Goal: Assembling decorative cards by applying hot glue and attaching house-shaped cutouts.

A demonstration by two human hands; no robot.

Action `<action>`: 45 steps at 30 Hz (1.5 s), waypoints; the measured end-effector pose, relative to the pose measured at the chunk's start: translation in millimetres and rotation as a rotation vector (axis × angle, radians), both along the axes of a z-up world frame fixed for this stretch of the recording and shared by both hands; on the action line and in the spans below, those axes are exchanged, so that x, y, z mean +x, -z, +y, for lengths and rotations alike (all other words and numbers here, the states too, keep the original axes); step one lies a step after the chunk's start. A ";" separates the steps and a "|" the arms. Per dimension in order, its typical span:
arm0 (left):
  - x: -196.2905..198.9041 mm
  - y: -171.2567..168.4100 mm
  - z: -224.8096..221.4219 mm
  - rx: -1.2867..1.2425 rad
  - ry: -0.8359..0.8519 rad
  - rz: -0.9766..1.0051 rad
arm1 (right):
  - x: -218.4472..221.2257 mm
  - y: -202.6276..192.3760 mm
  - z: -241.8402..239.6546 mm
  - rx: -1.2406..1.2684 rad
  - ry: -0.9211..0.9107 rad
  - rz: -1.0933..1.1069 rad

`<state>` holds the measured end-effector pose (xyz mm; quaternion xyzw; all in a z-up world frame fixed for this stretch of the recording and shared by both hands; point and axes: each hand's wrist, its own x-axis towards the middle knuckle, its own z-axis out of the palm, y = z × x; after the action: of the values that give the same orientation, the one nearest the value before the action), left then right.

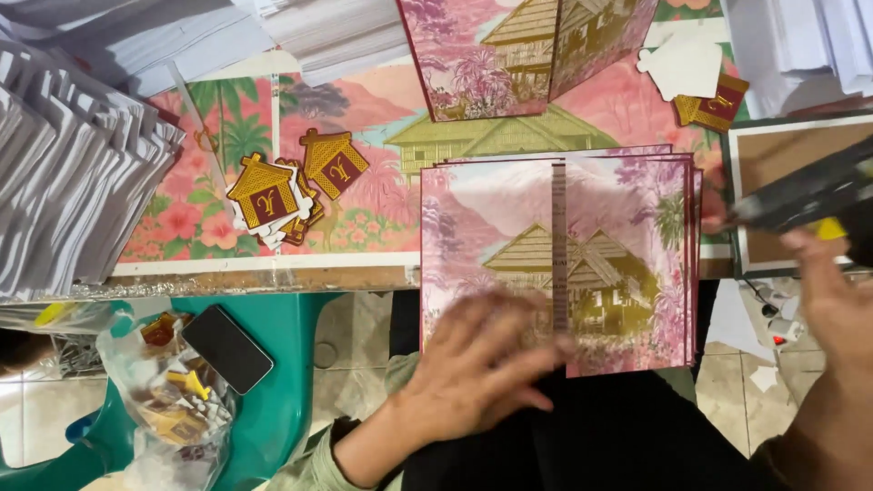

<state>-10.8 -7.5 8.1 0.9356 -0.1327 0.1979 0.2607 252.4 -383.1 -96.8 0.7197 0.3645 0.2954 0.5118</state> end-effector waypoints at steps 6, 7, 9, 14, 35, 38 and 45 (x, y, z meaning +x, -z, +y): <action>7.5 4.1 7.4 0.237 0.067 -0.131 | -56.6 -93.0 162.3 1.141 -0.561 0.959; 7.5 5.5 8.3 0.233 0.066 -0.129 | -58.6 -92.1 169.4 1.139 -0.558 0.962; 6.4 9.3 9.9 0.215 0.079 -0.168 | -62.8 -89.7 184.2 1.053 -0.636 1.006; 4.2 13.7 12.5 0.239 0.058 -0.153 | -74.2 -109.3 209.1 0.999 -0.702 1.059; 29.7 15.6 84.5 0.202 -0.714 0.018 | -49.7 -110.8 213.2 1.038 -0.772 0.915; 35.8 30.1 120.5 0.334 -1.010 0.005 | -46.5 -111.9 215.0 1.040 -0.874 0.785; 52.2 53.6 154.6 0.330 -1.193 0.057 | -58.0 -58.5 142.0 1.523 -0.420 0.913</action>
<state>41.4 147.1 -45.5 0.8814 0.3915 0.2614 -0.0395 194.4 -241.1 -38.4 0.8288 0.3617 0.2296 -0.3600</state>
